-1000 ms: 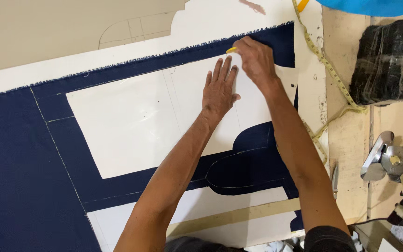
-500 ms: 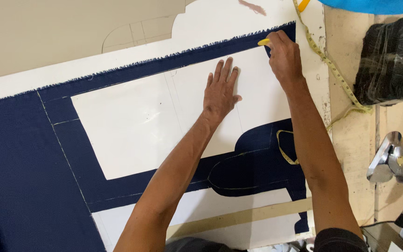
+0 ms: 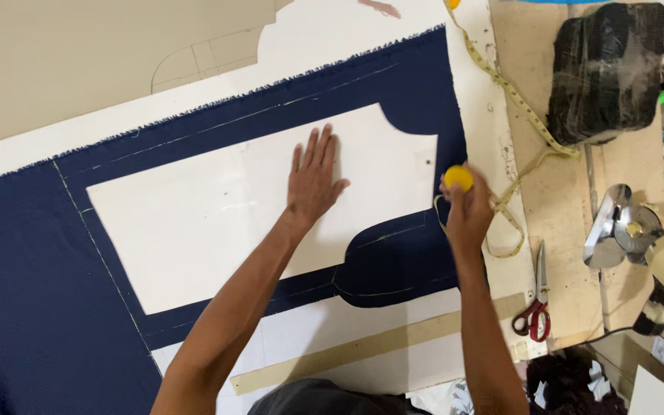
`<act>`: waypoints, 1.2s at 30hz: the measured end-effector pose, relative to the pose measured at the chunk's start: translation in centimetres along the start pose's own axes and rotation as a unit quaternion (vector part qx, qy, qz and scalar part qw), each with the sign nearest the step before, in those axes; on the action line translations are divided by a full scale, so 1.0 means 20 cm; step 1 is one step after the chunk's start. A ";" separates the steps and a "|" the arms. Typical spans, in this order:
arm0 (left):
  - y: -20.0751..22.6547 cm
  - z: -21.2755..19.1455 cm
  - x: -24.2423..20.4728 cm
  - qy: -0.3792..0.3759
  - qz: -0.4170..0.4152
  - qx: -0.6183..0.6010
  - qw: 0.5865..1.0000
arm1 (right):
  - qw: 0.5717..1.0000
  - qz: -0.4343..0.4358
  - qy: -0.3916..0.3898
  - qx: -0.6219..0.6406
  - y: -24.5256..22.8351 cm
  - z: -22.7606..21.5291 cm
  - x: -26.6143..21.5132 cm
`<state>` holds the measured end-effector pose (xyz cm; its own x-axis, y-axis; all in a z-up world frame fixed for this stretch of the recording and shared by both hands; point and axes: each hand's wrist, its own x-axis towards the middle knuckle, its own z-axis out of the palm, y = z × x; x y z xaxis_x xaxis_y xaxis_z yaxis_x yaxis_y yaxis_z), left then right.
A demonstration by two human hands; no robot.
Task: The person places a white paper pattern on a large piece of dark blue fabric and uses a yellow chalk marker to trace the pattern's outline. They then remove the pattern and use a long wooden ruler to draw additional straight lines on the fabric.
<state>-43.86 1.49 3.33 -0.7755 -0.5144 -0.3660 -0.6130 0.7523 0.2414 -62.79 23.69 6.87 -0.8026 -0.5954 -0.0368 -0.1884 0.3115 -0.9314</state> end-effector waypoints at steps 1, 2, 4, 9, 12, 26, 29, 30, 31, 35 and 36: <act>-0.02 0.03 -0.04 0.001 0.002 0.002 1.000 | 0.998 -0.029 0.010 -0.062 0.02 -0.02 -0.11; -0.04 0.06 -0.09 0.001 0.004 0.004 1.000 | 0.991 -0.057 0.019 -0.124 0.05 -0.04 -0.20; -0.07 0.12 -0.15 0.030 0.009 -0.007 0.999 | 0.993 0.009 0.017 -0.113 0.10 -0.05 -0.33; -0.16 0.18 -0.24 0.081 -0.023 -0.021 0.996 | 0.985 0.120 0.034 -0.122 0.07 -0.03 -0.48; -0.18 0.17 -0.33 0.028 -0.064 -0.036 0.997 | 0.994 0.099 0.023 -0.038 0.00 0.01 -0.47; -0.45 0.06 -0.38 0.187 -0.067 -0.081 0.977 | 0.970 0.233 -0.067 -0.008 -0.01 0.14 -0.35; -0.45 0.02 -0.37 0.207 -0.058 -0.078 0.973 | 0.973 0.191 -0.080 -0.106 0.03 0.17 -0.36; -0.45 0.01 -0.37 0.215 -0.055 -0.079 0.972 | 0.975 0.186 -0.075 -0.100 0.04 0.17 -0.36; -0.45 0.01 -0.37 0.216 -0.058 -0.074 0.972 | 0.976 0.182 -0.070 -0.093 0.04 0.18 -0.37; -0.45 0.01 -0.37 0.214 -0.070 -0.069 0.972 | 0.979 0.183 -0.066 -0.054 0.06 0.18 -0.36; -0.45 0.01 -0.37 0.212 -0.072 -0.072 0.972 | 0.978 0.186 -0.069 -0.068 0.07 0.19 -0.35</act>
